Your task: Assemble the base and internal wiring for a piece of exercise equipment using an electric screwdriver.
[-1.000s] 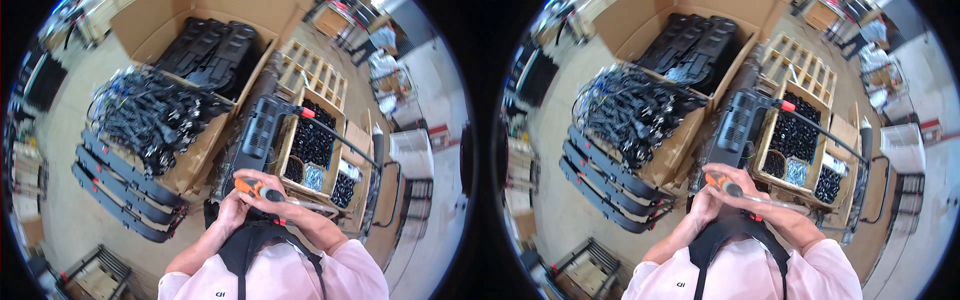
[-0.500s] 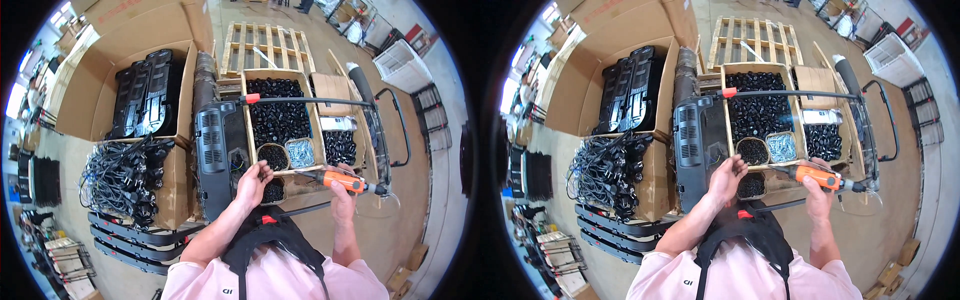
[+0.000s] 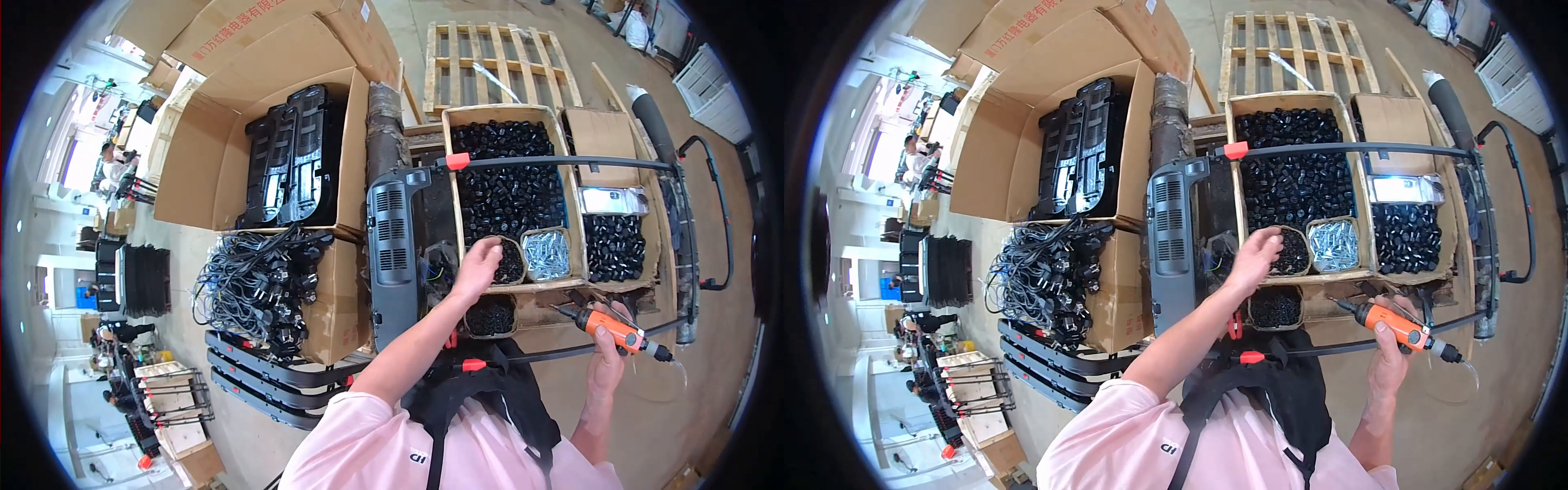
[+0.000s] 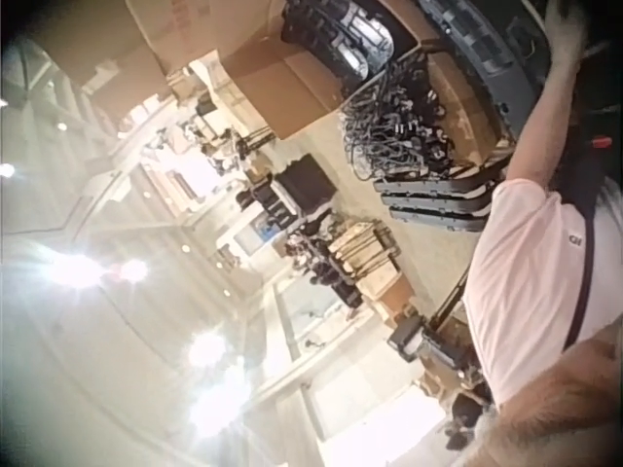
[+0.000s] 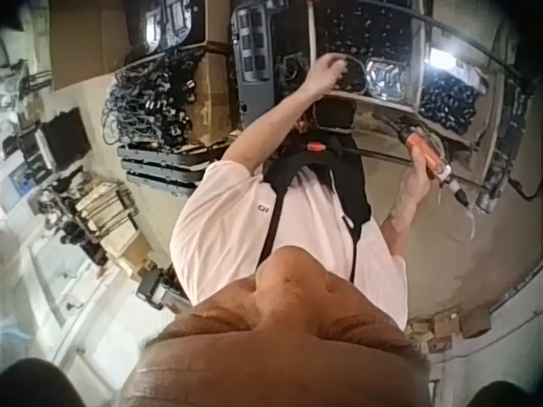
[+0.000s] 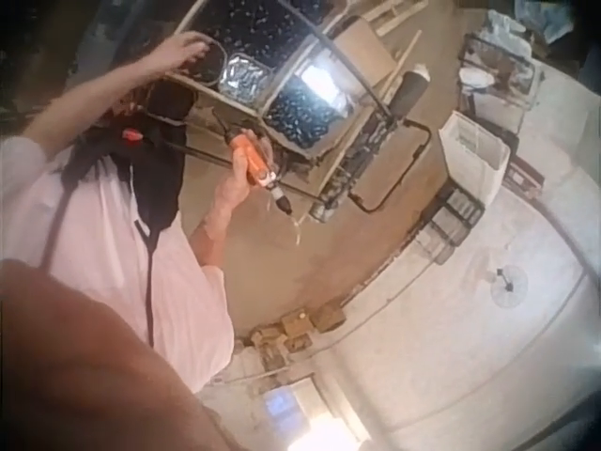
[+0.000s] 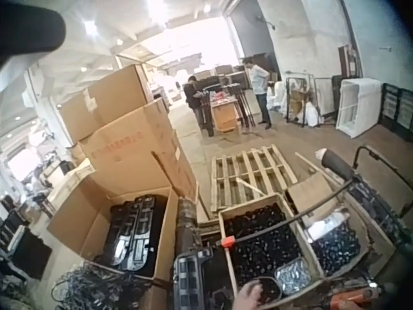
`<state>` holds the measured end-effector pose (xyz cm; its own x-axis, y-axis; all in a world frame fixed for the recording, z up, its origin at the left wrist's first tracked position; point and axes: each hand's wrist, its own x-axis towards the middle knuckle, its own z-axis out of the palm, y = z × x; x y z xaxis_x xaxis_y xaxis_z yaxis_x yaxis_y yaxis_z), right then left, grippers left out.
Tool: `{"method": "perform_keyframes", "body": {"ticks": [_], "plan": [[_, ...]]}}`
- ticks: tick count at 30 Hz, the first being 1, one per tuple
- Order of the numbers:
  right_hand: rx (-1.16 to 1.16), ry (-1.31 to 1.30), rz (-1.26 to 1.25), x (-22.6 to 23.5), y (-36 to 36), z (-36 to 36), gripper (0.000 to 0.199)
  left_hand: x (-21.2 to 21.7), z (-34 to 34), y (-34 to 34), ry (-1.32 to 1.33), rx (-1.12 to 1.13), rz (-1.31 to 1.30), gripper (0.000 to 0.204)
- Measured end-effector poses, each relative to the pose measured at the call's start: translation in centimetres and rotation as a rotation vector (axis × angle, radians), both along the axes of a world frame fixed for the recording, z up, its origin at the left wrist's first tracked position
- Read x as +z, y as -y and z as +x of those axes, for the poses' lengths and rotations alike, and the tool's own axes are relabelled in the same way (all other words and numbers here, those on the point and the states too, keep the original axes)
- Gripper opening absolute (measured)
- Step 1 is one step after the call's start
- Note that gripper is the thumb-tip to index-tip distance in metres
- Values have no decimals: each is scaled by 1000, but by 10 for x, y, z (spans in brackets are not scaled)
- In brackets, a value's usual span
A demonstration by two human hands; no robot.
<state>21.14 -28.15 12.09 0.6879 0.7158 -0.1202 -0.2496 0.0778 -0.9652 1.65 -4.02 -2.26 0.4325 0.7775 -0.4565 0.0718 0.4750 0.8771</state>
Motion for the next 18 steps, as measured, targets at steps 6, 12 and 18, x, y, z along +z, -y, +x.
{"method": "perform_keyframes", "body": {"ticks": [6, 12, 18], "plan": [[18, -74, -54, -5, -19, 11, 61, 67, -127, -74, -793, 549, 1003, 37], [115, -78, -98, -9, -57, 0, 64, 14, -237, -118, -497, 531, 128, 37], [223, -7, -132, -6, -85, -12, 62, 13, -208, -109, -318, 602, 234, 35]]}}
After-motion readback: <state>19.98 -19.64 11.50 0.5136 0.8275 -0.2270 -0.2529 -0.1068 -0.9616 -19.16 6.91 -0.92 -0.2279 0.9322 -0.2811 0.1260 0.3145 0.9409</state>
